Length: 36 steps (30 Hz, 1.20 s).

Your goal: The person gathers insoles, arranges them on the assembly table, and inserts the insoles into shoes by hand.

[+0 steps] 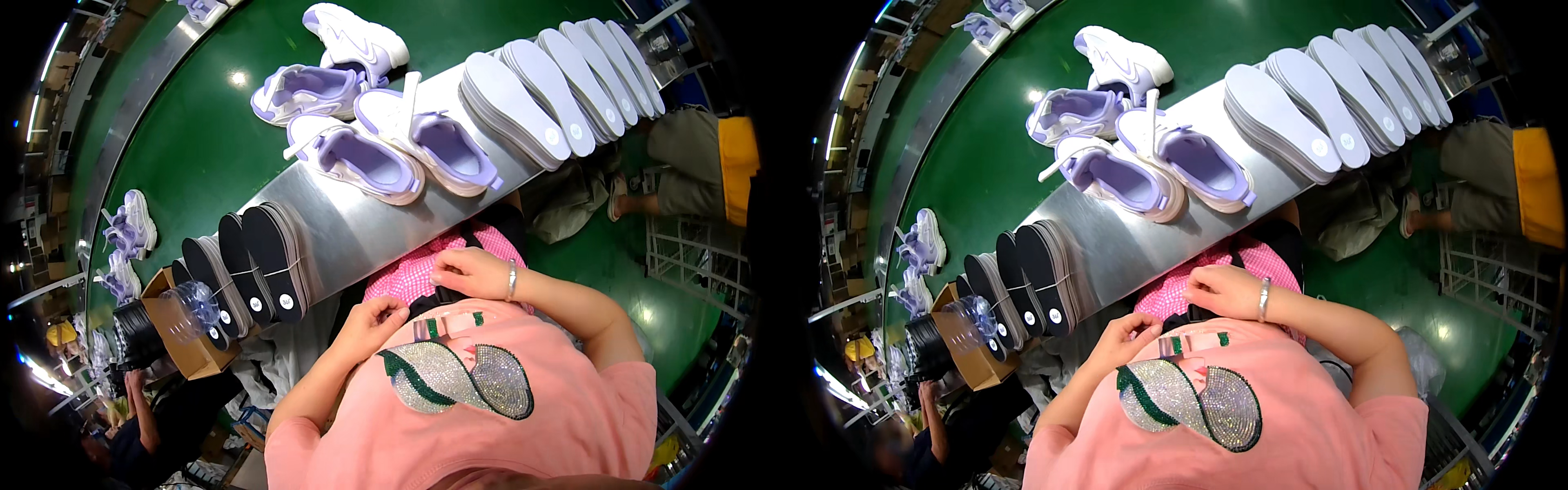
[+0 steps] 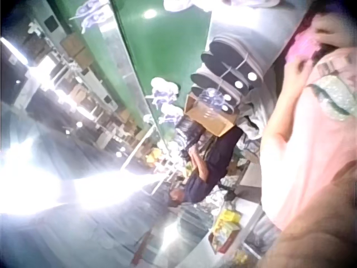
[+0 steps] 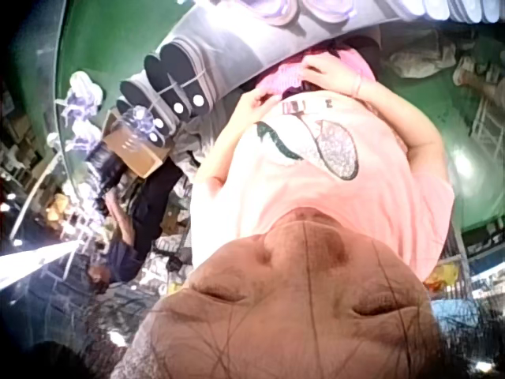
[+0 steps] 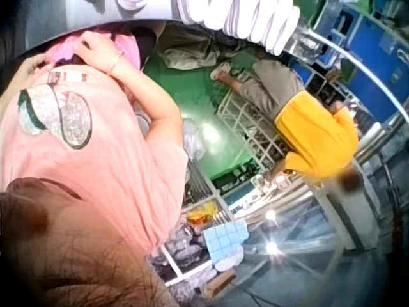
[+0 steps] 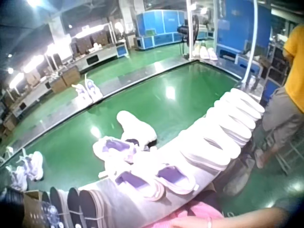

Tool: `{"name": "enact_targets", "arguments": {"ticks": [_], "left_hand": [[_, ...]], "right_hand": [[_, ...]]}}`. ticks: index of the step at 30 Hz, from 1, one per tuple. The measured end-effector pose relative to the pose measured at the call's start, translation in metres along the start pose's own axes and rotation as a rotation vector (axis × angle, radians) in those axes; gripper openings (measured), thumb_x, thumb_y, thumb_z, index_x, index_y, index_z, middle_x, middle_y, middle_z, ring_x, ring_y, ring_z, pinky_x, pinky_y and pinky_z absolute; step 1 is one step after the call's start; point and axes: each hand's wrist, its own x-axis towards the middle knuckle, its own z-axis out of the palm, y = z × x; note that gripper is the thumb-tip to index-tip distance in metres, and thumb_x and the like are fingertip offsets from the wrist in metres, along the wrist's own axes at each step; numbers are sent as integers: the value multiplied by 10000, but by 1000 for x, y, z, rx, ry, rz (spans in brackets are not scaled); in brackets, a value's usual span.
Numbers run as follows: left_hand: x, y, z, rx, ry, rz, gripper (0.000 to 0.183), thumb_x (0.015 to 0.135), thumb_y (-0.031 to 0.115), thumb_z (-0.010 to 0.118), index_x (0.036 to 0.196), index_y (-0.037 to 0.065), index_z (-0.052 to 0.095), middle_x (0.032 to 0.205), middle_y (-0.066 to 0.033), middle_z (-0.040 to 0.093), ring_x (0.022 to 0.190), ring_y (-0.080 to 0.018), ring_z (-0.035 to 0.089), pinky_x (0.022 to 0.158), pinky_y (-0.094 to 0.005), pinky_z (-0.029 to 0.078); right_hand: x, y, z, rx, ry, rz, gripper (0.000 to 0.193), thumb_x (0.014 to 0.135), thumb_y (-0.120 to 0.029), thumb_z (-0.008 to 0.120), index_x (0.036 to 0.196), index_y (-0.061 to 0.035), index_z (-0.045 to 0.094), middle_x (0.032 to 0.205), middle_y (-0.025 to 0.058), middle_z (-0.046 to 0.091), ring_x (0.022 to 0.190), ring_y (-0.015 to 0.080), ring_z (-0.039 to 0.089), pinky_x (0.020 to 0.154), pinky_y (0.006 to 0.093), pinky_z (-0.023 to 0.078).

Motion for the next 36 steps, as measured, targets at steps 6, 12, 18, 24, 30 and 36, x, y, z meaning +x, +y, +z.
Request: {"name": "enact_targets", "arguments": {"ticks": [6, 12, 18, 24, 30, 36], "left_hand": [[41, -13, -24, -253, 340, 65, 290, 847, 214, 482, 1057, 15, 458, 890, -33, 513, 824, -103, 481, 704, -220, 388], [101, 30, -61, -449, 727, 113, 720, 745, 292, 609, 1268, 25, 191, 1222, -142, 324, 1084, -215, 373, 848, -317, 353], [156, 16, -72, -321, 800, 359, 527, 653, 132, 617, 1111, 6, 389, 1115, -188, 350, 1013, -277, 390, 834, -331, 353], [140, 5, -42, -411, 612, 329, 610, 662, 87, 524, 1232, 3, 326, 1307, -178, 223, 1158, -258, 302, 887, -311, 326], [163, 48, -114, -917, 912, 90, 639, 728, 174, 534, 1285, 84, 232, 1267, -117, 305, 1136, -222, 315, 847, -363, 319], [256, 66, -178, -678, 737, 14, 698, 664, 153, 600, 1216, 84, 179, 1131, -138, 400, 958, -284, 491, 685, -447, 467]], "right_hand": [[-24, -28, -60, -70, 224, -233, 151, 771, -147, 540, 831, -9, 552, 761, 112, 548, 681, 223, 532, 612, 302, 425], [-6, -37, -112, -193, 629, -150, 126, 784, -77, 506, 873, 10, 530, 810, 91, 513, 687, 168, 523, 593, 241, 424], [94, -52, -161, -551, 579, -338, 176, 745, -27, 503, 918, -41, 532, 899, 107, 504, 783, 240, 517, 682, 284, 435], [218, -43, -177, -1274, 176, -295, 417, 700, -75, 532, 1085, -233, 512, 1262, 91, 329, 1162, 293, 307, 893, 441, 319], [254, -17, -173, -1425, 293, -305, 163, 745, -147, 485, 897, -185, 528, 1344, 100, 219, 1248, 364, 139, 944, 574, 164], [245, -20, -224, -922, 503, -182, 243, 663, -172, 607, 887, -134, 519, 1172, 109, 413, 941, 306, 513, 782, 439, 405]]}}
